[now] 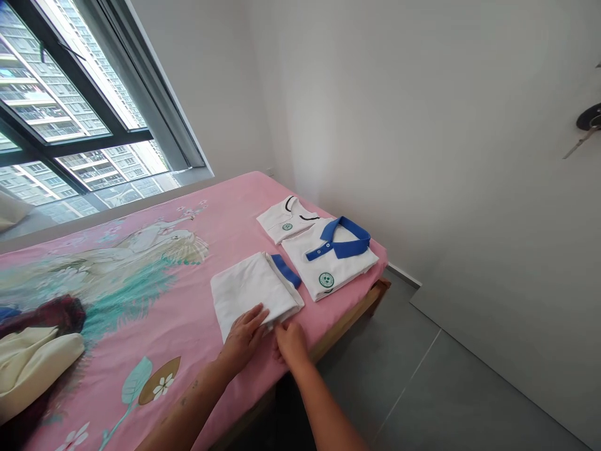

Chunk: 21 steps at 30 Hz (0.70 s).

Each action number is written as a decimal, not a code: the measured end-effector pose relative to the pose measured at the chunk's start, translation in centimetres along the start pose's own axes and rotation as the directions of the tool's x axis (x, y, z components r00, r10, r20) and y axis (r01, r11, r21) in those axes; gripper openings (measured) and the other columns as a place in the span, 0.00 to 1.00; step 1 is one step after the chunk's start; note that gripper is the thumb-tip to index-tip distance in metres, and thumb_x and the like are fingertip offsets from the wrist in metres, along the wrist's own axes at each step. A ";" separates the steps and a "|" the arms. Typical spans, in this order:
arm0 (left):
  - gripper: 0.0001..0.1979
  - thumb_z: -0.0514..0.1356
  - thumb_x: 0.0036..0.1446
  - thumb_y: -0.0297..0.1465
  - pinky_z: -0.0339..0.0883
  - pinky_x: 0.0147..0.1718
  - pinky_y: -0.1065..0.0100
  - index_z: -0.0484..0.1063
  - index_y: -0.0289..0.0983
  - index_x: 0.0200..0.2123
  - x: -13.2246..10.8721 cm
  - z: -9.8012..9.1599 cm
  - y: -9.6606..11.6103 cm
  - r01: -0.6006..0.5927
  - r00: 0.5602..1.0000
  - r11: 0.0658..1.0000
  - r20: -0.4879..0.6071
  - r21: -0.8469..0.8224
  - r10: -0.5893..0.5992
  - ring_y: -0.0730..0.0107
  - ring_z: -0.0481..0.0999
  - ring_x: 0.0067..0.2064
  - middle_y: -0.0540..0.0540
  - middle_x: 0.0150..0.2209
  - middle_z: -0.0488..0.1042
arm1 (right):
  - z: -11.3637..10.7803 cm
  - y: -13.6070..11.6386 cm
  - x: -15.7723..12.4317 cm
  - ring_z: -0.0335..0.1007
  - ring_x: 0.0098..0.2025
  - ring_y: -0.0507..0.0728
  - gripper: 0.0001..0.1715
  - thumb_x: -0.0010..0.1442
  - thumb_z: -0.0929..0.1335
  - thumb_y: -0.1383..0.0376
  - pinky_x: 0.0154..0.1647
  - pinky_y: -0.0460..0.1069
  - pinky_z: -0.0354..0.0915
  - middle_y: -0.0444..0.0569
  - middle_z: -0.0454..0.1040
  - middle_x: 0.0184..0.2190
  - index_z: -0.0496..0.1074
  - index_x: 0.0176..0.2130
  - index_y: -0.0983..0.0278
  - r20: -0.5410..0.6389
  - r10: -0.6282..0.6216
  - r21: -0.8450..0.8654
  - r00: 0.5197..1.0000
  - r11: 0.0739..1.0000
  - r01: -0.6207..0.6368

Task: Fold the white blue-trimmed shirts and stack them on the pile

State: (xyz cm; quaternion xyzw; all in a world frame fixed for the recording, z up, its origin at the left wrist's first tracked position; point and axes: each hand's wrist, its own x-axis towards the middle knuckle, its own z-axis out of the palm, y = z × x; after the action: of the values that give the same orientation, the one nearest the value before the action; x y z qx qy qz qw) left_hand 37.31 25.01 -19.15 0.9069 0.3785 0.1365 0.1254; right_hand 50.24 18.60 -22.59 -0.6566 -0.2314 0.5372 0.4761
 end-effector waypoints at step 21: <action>0.35 0.49 0.50 0.20 0.52 0.57 0.49 0.52 0.39 0.63 0.1 2.2 2.4 -0.012 0.996 0.923 0.085 0.385 -0.023 0.53 0.53 0.64 0.40 0.66 0.48 | -1.5 1.7 -1.7 0.55 0.10 0.47 0.17 0.56 0.60 0.52 0.07 0.41 0.47 0.35 0.61 0.13 0.64 0.35 0.63 -0.098 0.013 0.282 0.995 0.959 0.015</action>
State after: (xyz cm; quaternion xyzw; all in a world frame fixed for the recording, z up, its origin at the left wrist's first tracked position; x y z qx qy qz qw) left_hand 39.69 23.15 -20.37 0.9178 0.3946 0.0193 -0.0385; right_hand 50.72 15.91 -23.24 -0.6074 -0.1291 0.5314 0.5762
